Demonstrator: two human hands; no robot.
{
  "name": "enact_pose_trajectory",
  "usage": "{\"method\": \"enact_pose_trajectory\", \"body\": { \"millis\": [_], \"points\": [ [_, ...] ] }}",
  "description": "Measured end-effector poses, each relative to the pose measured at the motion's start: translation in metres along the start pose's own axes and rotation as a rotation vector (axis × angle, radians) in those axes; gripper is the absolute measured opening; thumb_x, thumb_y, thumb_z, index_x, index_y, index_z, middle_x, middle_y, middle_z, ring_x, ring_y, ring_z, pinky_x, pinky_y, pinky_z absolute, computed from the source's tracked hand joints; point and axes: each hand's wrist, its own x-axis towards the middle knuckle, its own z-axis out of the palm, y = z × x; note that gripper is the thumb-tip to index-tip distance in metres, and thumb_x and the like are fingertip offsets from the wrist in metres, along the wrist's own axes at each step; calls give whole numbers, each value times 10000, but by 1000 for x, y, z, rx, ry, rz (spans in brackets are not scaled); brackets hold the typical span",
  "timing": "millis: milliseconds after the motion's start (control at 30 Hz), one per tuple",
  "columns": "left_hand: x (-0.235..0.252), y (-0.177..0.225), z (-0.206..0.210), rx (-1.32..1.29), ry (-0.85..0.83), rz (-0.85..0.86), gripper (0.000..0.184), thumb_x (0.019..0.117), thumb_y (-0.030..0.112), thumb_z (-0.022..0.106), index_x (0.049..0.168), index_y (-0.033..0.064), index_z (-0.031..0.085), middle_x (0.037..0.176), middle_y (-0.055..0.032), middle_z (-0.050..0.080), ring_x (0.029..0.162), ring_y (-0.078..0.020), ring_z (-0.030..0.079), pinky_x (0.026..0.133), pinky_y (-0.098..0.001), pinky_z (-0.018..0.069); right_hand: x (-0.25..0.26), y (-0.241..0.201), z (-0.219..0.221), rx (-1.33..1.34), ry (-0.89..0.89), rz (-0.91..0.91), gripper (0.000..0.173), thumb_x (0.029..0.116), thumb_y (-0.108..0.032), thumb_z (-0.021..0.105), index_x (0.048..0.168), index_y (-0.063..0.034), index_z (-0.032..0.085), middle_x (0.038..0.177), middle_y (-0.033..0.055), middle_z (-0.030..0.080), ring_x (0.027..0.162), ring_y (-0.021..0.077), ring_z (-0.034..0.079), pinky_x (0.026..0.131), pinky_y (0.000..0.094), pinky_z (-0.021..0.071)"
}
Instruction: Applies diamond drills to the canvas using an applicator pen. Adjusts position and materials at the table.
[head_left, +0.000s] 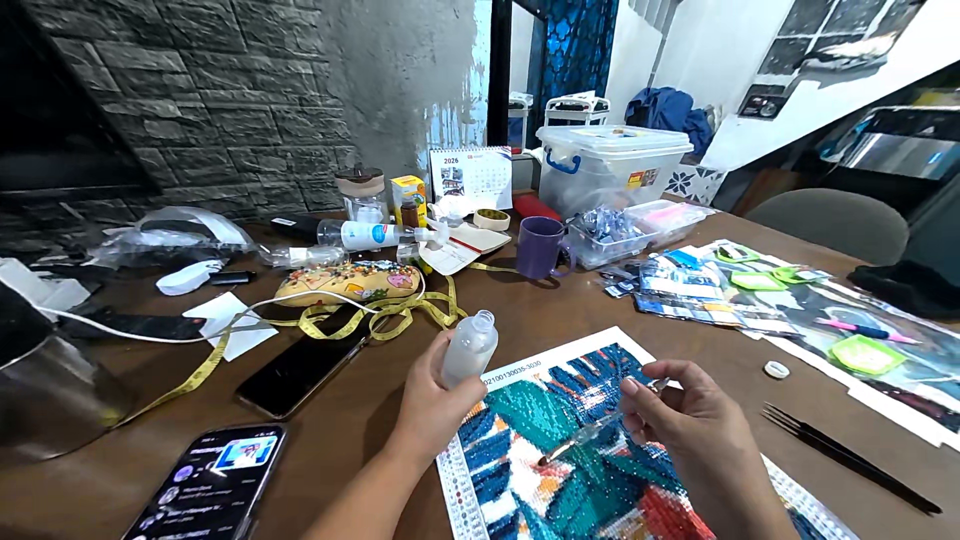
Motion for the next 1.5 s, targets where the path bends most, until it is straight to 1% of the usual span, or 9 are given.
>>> {"method": "enact_pose_trajectory", "body": {
  "millis": [167, 367, 533, 667, 833, 1033, 1300, 1400, 1500],
  "points": [
    [0, 0, 0, -9, 4, 1, 520, 639, 69, 676, 1157, 105, 653, 896, 30, 715, 783, -31, 690, 659, -206, 569, 0, 2, 6, -24, -24, -8, 182, 929, 38, 672, 1045, -18, 545, 665, 28, 666, 533, 94, 660, 499, 219, 564],
    [0, 0, 0, 6, 4, -5, 532, 637, 75, 677, 1168, 105, 651, 909, 27, 717, 797, -35, 693, 666, -211, 570, 0, 2, 6, -69, -28, -9, 179, 931, 23, 681, 1046, -16, 549, 680, 30, 675, 539, 90, 666, 507, 220, 570],
    [1, -1, 0, 34, 7, 0, 525, 635, 87, 684, 1158, 111, 654, 906, 28, 716, 797, -37, 694, 668, -216, 572, 2, 4, 3, -97, -7, 2, 167, 937, 28, 673, 1040, -18, 549, 683, 35, 666, 546, 91, 662, 521, 218, 567],
    [1, 0, 0, 11, 5, -3, 522, 635, 77, 683, 1155, 110, 654, 912, 26, 714, 801, -39, 693, 671, -216, 575, 3, 1, 0, -57, 24, 7, 172, 939, 35, 667, 1043, -14, 540, 678, 36, 667, 544, 94, 661, 519, 222, 567],
    [1, 0, 0, 8, 0, -2, 523, 636, 83, 681, 1158, 115, 656, 909, 25, 718, 807, -40, 697, 679, -215, 576, -2, 0, 8, -8, -22, -10, 179, 929, 42, 668, 1035, -23, 540, 683, 25, 672, 548, 87, 663, 523, 215, 568],
    [0, 1, 0, 22, 2, -11, 536, 637, 84, 680, 1171, 114, 651, 915, 29, 717, 805, -33, 693, 675, -210, 573, -5, -1, 14, -62, -64, -8, 197, 912, 28, 696, 1033, -21, 549, 703, 38, 681, 558, 104, 681, 526, 228, 584],
    [1, 0, 0, 19, 4, -7, 515, 640, 82, 684, 1154, 118, 657, 911, 27, 715, 807, -38, 694, 676, -212, 573, 1, 2, 3, -93, -4, -37, 179, 923, 25, 683, 1029, -26, 549, 690, 22, 671, 557, 84, 664, 537, 220, 573],
    [0, 0, 0, 11, -1, -2, 527, 650, 70, 676, 1175, 112, 650, 921, 26, 717, 798, -35, 692, 664, -211, 571, 1, 2, 1, -45, 12, -32, 170, 928, 34, 667, 1025, -27, 541, 677, 21, 666, 547, 87, 658, 528, 222, 569],
    [0, 0, 0, -2, -4, -1, 533, 650, 70, 677, 1181, 110, 650, 927, 28, 719, 803, -34, 692, 663, -209, 570, -3, -1, 7, 11, -16, -19, 181, 921, 54, 668, 1015, -26, 535, 677, 22, 676, 548, 91, 667, 525, 222, 573]
  ]
}}
